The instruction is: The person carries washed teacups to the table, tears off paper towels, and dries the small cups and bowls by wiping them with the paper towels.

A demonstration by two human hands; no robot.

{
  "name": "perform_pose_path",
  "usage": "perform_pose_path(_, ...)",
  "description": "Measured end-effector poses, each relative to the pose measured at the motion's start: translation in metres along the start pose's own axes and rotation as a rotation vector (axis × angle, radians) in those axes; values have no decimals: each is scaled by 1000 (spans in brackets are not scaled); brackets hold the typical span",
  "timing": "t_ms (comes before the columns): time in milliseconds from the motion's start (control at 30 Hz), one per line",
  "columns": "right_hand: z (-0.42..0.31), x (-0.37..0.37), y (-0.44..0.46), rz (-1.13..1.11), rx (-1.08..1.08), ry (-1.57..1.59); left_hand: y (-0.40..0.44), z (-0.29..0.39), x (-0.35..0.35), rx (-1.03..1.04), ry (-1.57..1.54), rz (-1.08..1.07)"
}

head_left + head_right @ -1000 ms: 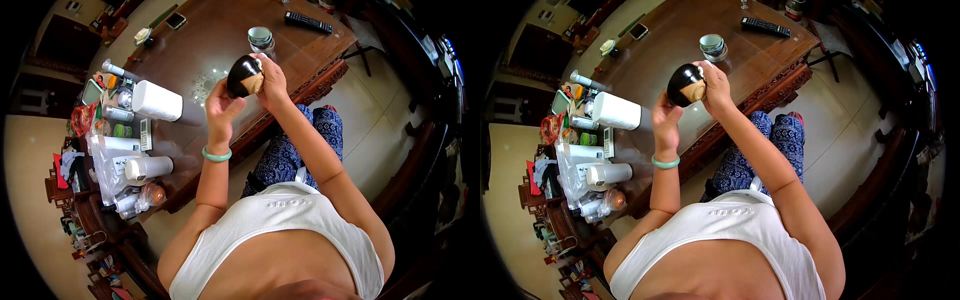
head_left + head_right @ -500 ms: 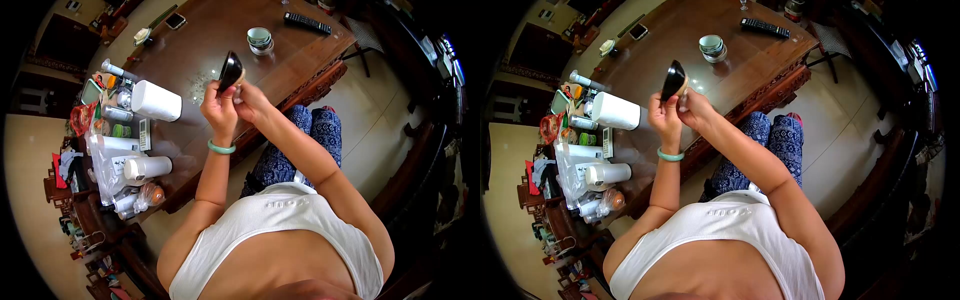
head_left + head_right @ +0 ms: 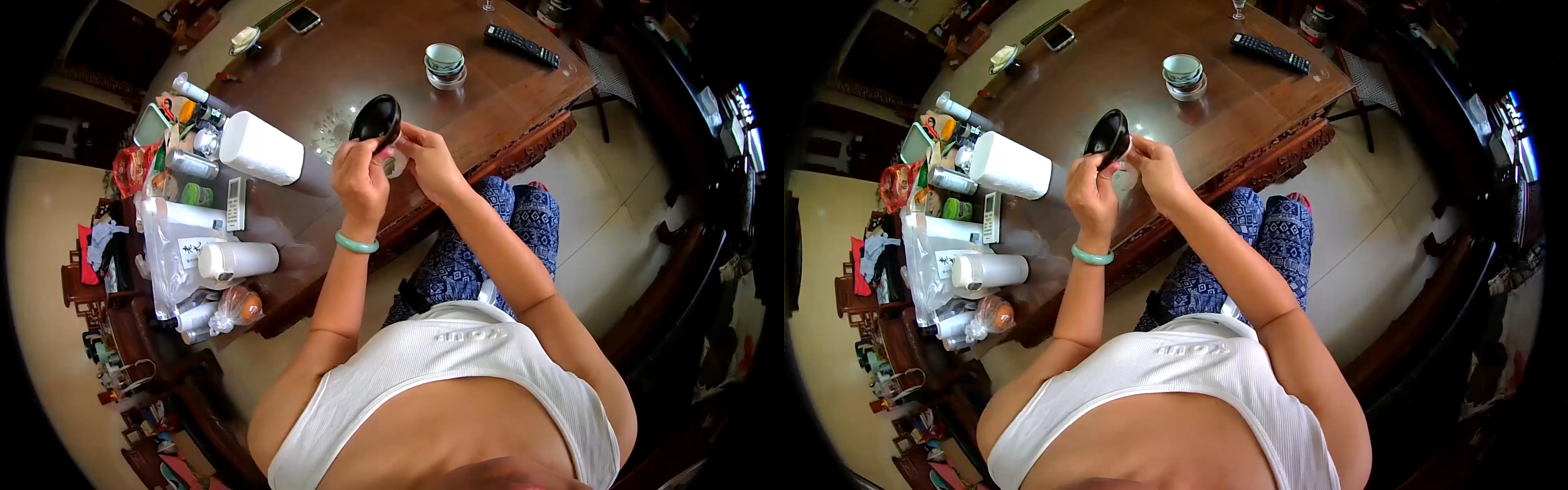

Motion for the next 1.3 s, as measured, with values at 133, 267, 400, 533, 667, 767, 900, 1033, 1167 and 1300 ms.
perform_pose_path(133, -16, -6, 5, 69, -102, -717, 7, -24, -6, -114, 149, 29)
perform_pose_path(267, -36, 5, 53, 124, -951, -922, 21, -33, -28, -120, 147, 69)
perform_pose_path(400, -6, -2, 120, 36, -856, -949, 26, -32, -30, -108, 115, 80)
perform_pose_path(533, 35, -1, 144, -250, -594, -1683, 31, -47, -31, -113, 124, 27)
perform_pose_path(667, 26, 6, 85, -376, -749, -1318, 30, -60, -35, -149, 150, -10)
perform_pose_path(767, 24, 7, 45, -459, -688, -1193, 35, -59, -35, -176, 125, -22)
perform_pose_path(900, 28, 28, -29, -761, -751, -1144, 35, -50, -27, -144, 102, -40)
perform_pose_path(1033, 18, -3, 34, -498, -719, -1290, 35, -27, -22, 3, 111, -50)
perform_pose_path(1167, 17, -9, 70, -354, -960, -1411, 34, -23, -16, 52, 87, -94)
perform_pose_path(1300, 16, -6, 68, -198, -821, -1230, 35, -25, -2, 109, 139, -57)
Point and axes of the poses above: each hand's wrist, its own y-axis towards the middle knuckle, its own x-axis out of the palm, z = x × y, the point moved 6 cm from there along y, towards the middle knuckle, and after that the axes turned 2 degrees about -x, right-handed, at the moved point
